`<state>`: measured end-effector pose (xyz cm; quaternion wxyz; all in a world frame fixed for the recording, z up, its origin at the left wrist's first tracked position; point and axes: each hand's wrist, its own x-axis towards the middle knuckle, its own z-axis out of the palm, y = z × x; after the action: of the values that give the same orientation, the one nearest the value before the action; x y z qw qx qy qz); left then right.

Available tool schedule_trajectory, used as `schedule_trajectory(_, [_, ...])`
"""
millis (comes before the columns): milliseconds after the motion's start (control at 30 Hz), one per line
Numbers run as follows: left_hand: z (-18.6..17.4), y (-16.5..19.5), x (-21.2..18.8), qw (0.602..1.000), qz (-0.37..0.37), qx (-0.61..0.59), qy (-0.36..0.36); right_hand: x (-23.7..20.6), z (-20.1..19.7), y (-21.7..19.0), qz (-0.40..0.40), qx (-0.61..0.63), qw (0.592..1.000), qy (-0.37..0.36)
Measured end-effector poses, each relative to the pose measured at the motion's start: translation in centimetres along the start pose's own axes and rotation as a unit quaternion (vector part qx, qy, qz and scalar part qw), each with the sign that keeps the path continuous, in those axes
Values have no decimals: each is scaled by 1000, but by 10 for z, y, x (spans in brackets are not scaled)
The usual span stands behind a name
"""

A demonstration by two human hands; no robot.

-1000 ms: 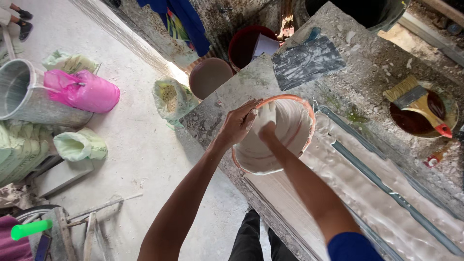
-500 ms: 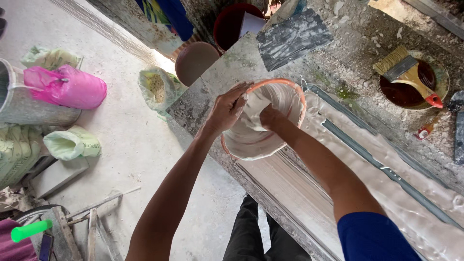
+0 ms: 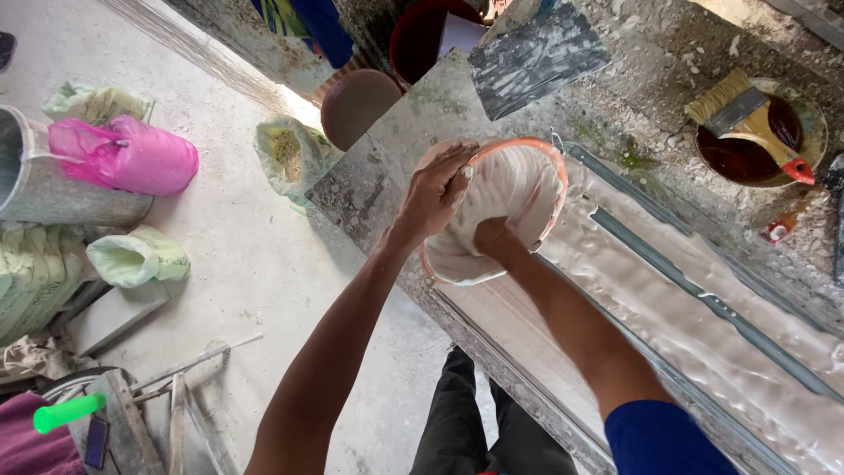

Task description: The person presses plastic sheeting over long corrugated mold forms, then scoops white paste from a large bowl and spreads it over the mold channels with a flat float, smoothing the surface and scraping excess paste off the float by hand.

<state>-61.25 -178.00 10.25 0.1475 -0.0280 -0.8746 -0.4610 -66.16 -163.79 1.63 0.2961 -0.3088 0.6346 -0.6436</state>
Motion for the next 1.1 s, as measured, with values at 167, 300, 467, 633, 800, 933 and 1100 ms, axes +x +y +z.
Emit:
schedule_trajectory(167, [14,6,1,1000,-3,18,1,-16,75,-6,100,361,927,-15])
schedule_trajectory(300, [23,14,9,999,14,33,10,13,90,-26,68,641,757,107])
schedule_trajectory(467, [32,21,31,997,5,48,59,-4,61,-43,51,698,677,226])
schedule_trajectory(633, [28,23,44,986,-151,22,72,-55,27,-58,117,755,599,240])
schedule_trajectory(800, [13,9,26,983,-153,-19,97,-106,-76,-40,51,612,714,337])
schedule_trajectory(933, [5,2,8,983,-116,-41,136,-102,-143,-16,150,472,758,424])
schedule_trajectory(1100, [3,5,-2,985,-104,-16,137,-63,-176,-11,234,343,753,511])
